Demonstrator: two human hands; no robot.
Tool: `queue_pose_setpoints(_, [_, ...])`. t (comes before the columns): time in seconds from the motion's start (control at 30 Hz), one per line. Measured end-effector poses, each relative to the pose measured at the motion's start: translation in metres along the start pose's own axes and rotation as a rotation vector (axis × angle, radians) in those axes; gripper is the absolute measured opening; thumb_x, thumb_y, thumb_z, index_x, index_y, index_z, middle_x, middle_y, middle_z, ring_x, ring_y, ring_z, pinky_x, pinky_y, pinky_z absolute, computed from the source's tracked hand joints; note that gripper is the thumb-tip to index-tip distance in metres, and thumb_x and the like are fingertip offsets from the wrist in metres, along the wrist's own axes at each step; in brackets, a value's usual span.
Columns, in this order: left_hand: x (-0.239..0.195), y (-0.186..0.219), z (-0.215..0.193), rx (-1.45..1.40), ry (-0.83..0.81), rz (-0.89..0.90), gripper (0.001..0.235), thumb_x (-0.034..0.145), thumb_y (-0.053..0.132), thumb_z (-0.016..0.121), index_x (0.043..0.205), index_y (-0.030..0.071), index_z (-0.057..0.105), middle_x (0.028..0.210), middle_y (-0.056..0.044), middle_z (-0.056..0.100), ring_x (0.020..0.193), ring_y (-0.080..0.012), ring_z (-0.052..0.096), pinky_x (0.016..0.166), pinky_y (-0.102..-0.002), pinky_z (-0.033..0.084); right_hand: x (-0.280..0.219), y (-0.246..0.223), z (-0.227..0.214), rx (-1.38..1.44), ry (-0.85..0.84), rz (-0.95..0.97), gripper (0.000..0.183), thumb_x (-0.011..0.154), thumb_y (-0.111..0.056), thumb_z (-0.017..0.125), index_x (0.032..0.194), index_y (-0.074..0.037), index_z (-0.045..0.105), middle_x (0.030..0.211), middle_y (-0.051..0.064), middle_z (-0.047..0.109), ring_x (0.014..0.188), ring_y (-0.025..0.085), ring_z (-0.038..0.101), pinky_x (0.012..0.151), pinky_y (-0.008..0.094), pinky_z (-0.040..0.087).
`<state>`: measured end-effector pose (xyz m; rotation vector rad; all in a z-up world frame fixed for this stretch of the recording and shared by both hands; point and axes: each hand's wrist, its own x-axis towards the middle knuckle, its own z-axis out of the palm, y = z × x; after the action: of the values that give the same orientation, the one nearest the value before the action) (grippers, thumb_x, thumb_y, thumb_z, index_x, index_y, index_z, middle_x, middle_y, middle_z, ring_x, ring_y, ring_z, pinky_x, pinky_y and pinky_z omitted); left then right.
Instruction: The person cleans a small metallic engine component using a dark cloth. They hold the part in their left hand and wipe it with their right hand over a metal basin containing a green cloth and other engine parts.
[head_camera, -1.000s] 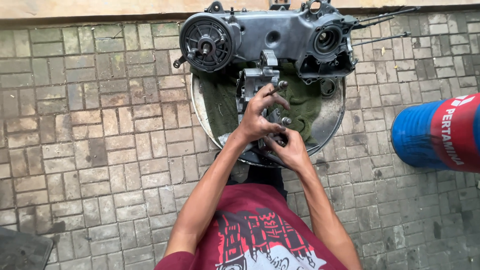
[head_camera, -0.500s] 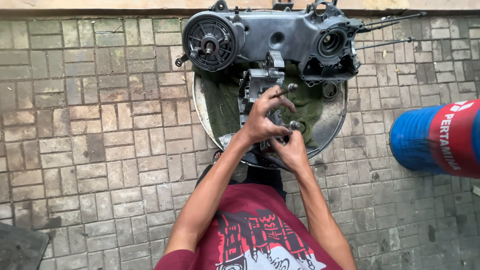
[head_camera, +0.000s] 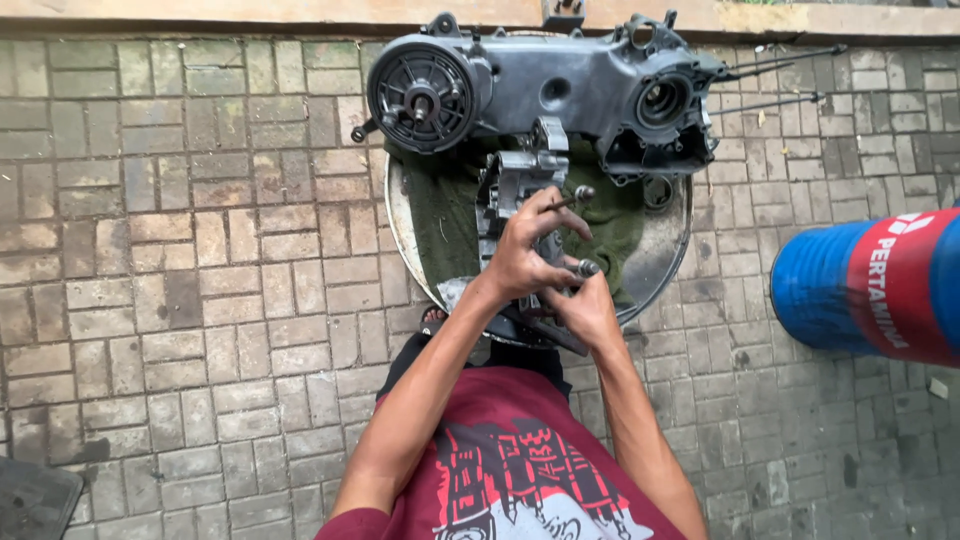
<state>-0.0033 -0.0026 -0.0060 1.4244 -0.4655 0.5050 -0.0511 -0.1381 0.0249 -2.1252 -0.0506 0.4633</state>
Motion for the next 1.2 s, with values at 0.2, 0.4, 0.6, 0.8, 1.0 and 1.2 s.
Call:
queue_pose_setpoints(0.2, [0.000, 0.002, 0.004, 0.005, -0.004, 0.002, 0.061, 0.066, 0.075, 0.082, 0.099, 0.024, 0.077, 0.085, 0.000, 0.046, 0.076, -0.0189, 0.053, 0.079, -0.032, 0.047, -0.016, 0.018, -0.006, -0.005, 0.013, 0.001, 0.018, 0.079, -0.022, 0.085, 0.084, -0.007, 0.078, 0.076, 0.009, 0.076, 0.079, 0.012, 0.068, 0.074, 0.035, 0.056])
queue_pose_setpoints(0.4, [-0.002, 0.008, -0.007, 0.008, -0.022, 0.033, 0.061, 0.065, 0.065, 0.088, 0.100, 0.017, 0.075, 0.084, -0.007, 0.044, 0.074, -0.0277, 0.051, 0.080, -0.038, 0.048, -0.007, 0.013, 0.006, -0.073, 0.028, 0.247, 0.047, 0.077, -0.035, 0.083, 0.094, 0.007, 0.073, 0.088, 0.029, 0.071, 0.090, 0.037, 0.070, 0.080, 0.053, 0.049])
queue_pose_setpoints(0.6, [0.003, 0.001, -0.011, -0.035, -0.026, 0.060, 0.054, 0.071, 0.064, 0.086, 0.098, 0.017, 0.078, 0.083, -0.004, 0.047, 0.076, -0.0239, 0.053, 0.080, -0.034, 0.048, 0.000, -0.004, 0.013, -0.016, 0.074, 0.202, 0.044, 0.074, -0.027, 0.082, 0.107, 0.001, 0.073, 0.092, 0.023, 0.073, 0.094, 0.031, 0.071, 0.083, 0.046, 0.054])
queue_pose_setpoints(0.8, [0.003, 0.007, -0.006, -0.041, -0.020, -0.011, 0.056, 0.065, 0.065, 0.088, 0.097, 0.020, 0.076, 0.084, 0.000, 0.046, 0.074, -0.0191, 0.052, 0.077, -0.033, 0.047, -0.011, 0.037, 0.002, -0.064, 0.052, 0.092, 0.032, 0.077, -0.032, 0.089, 0.083, -0.003, 0.076, 0.075, 0.014, 0.073, 0.077, 0.019, 0.068, 0.073, 0.039, 0.055])
queue_pose_setpoints(1.0, [0.001, 0.008, -0.009, -0.037, -0.036, -0.045, 0.060, 0.064, 0.069, 0.087, 0.096, 0.019, 0.076, 0.083, -0.001, 0.046, 0.074, -0.0195, 0.052, 0.077, -0.034, 0.047, -0.019, 0.011, -0.004, -0.081, -0.013, 0.072, 0.025, 0.079, -0.029, 0.084, 0.086, -0.006, 0.079, 0.079, 0.015, 0.076, 0.081, 0.022, 0.071, 0.078, 0.041, 0.055])
queue_pose_setpoints(1.2, [0.007, 0.009, -0.005, -0.021, -0.030, -0.001, 0.058, 0.069, 0.070, 0.084, 0.097, 0.020, 0.076, 0.083, -0.003, 0.046, 0.073, -0.0237, 0.053, 0.076, -0.035, 0.047, 0.011, 0.050, 0.002, -0.026, 0.023, -0.018, 0.029, 0.081, -0.027, 0.079, 0.102, -0.007, 0.074, 0.090, 0.018, 0.074, 0.091, 0.021, 0.068, 0.082, 0.043, 0.054])
